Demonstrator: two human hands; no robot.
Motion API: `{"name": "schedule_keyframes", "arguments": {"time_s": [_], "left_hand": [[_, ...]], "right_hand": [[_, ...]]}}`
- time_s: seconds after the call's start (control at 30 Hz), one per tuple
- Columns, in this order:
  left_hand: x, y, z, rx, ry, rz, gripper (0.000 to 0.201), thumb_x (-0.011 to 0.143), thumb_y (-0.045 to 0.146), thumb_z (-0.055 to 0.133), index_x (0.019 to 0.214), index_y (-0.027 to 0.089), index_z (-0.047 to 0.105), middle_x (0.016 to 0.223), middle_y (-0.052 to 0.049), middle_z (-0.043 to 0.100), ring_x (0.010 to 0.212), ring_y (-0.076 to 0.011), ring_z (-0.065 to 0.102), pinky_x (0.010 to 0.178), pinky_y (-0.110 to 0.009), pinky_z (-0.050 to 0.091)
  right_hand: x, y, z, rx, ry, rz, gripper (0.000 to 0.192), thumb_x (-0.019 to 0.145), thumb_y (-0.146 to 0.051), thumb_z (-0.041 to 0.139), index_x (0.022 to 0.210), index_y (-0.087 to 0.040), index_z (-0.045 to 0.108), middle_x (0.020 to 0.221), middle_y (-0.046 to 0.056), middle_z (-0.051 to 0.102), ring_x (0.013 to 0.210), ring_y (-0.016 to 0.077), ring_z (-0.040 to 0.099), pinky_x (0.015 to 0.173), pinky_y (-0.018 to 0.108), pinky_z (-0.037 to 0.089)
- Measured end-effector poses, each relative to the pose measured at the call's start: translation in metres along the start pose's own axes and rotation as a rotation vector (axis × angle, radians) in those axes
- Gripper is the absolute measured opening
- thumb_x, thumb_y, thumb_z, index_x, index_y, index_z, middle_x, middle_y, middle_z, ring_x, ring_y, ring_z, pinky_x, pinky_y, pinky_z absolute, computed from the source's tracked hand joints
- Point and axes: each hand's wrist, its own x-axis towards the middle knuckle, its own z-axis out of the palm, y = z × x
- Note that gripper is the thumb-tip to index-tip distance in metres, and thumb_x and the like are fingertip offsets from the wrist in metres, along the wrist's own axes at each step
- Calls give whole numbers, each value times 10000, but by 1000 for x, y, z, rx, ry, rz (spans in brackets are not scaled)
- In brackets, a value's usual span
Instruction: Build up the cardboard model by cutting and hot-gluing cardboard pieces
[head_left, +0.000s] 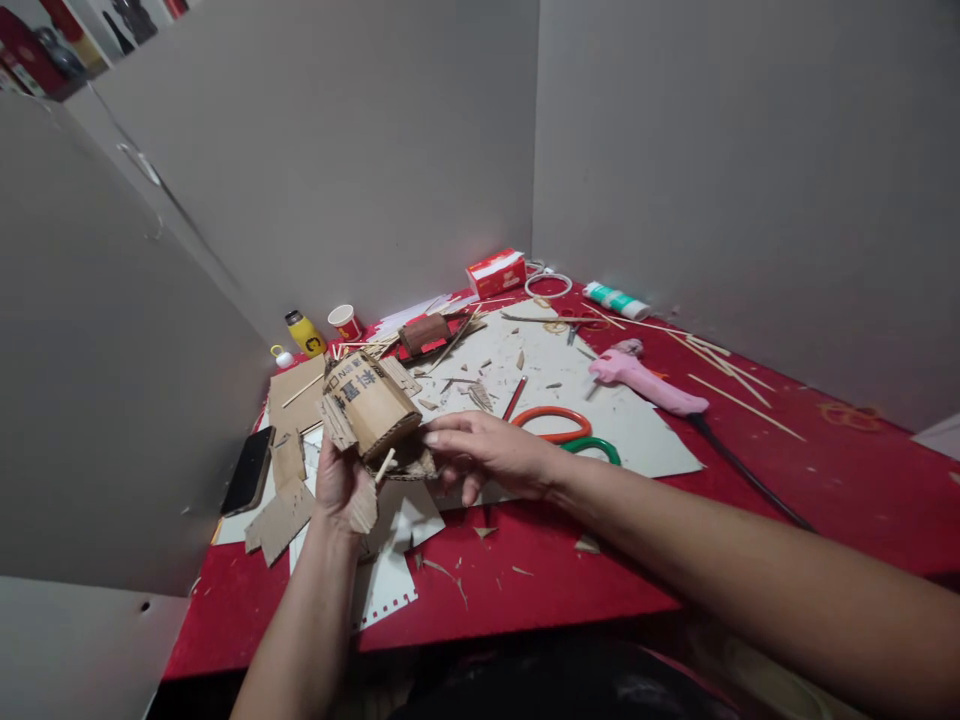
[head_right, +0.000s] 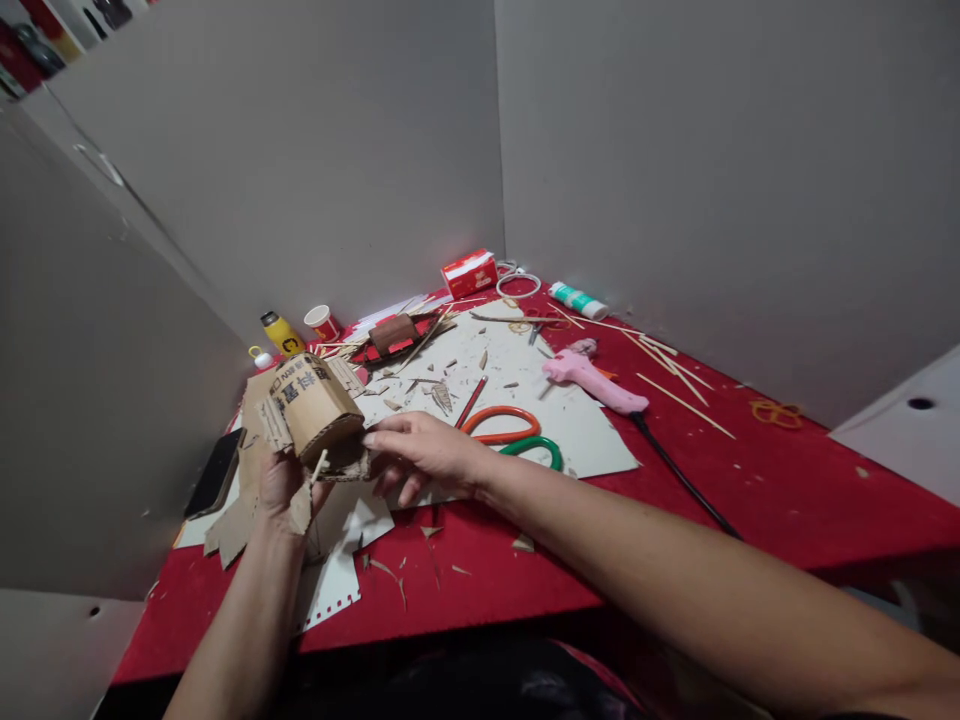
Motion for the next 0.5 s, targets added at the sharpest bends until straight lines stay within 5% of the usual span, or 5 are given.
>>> {"name": "schedule_keyframes", "arguments": {"time_s": [0.17,0.5], "left_hand": [[-1,-3,-6,-18,-66,15,393,893,463,576,1144,184,694,1038,-97,760,1157,-284,636,1009,-430,497],[-1,2,-18,-37,-209,97,400,781,252,718,1175,254,646,1035,-23,753,955,-193,670,911,-373,500]], "right_hand": [[0,-3,-1,56,-12,27,225,809,-297,644,989,-165,616,889,73,726,576,153,705,352,172,496],[5,-11,-10,69,135,26,235,803,-133,537,1027,-158,603,810,54,721,555,147,698,360,172,493]]}}
